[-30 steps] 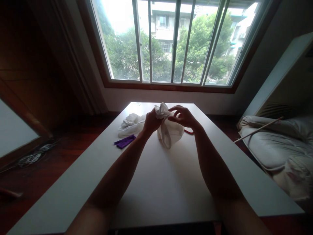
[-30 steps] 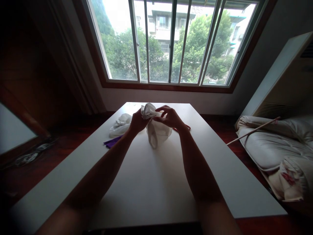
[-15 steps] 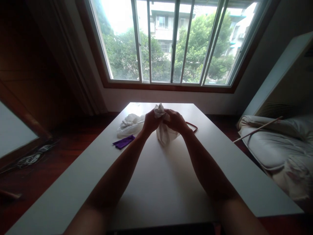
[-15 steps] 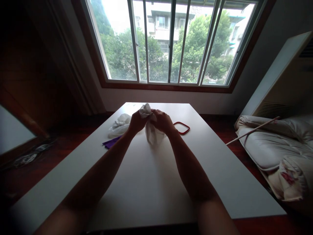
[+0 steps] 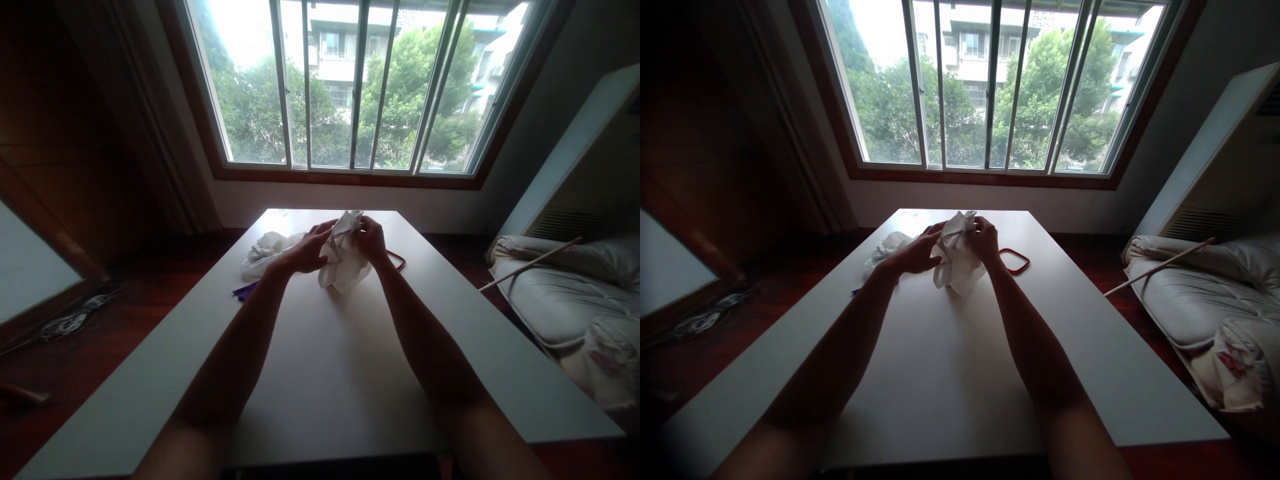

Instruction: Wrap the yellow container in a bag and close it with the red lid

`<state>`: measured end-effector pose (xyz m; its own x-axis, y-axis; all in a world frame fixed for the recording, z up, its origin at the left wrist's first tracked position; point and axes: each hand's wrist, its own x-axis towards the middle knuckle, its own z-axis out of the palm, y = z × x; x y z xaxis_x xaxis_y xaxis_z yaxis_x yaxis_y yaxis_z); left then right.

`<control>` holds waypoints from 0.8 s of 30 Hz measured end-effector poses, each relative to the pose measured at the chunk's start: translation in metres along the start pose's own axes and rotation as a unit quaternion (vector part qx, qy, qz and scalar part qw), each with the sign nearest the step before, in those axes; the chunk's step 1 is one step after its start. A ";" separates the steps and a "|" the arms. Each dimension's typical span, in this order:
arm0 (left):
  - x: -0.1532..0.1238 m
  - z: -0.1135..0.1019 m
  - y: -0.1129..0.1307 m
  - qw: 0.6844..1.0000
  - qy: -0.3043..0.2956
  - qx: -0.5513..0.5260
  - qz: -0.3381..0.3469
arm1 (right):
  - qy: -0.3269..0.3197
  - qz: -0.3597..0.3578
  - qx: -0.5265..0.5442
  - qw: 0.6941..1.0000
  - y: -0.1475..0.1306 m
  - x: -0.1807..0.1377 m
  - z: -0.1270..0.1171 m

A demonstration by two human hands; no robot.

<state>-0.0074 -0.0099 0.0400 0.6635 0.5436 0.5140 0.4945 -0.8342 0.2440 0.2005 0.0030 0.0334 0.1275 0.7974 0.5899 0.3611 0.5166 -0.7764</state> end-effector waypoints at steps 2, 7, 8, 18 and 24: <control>-0.003 -0.001 -0.003 0.999 -0.013 0.028 -0.016 | -0.003 0.038 0.064 0.997 -0.001 0.000 0.001; 0.001 0.009 0.003 0.995 0.037 0.076 -0.052 | -0.054 0.092 0.173 0.979 -0.013 -0.004 0.002; 0.003 0.012 0.005 0.993 0.061 0.085 -0.056 | -0.071 0.088 0.186 0.976 -0.017 -0.005 0.002; 0.013 0.020 0.008 0.940 0.249 0.093 -0.215 | -0.271 -0.095 0.056 0.956 -0.036 -0.014 -0.021; 0.014 0.018 0.009 0.948 0.223 0.027 -0.225 | -0.159 -0.170 -0.108 0.966 -0.024 -0.009 -0.008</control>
<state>0.0166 -0.0083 0.0342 0.0811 0.7397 0.6681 0.7070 -0.5152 0.4845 0.1983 -0.0195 0.0483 -0.3109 0.6670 0.6771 0.5212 0.7154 -0.4654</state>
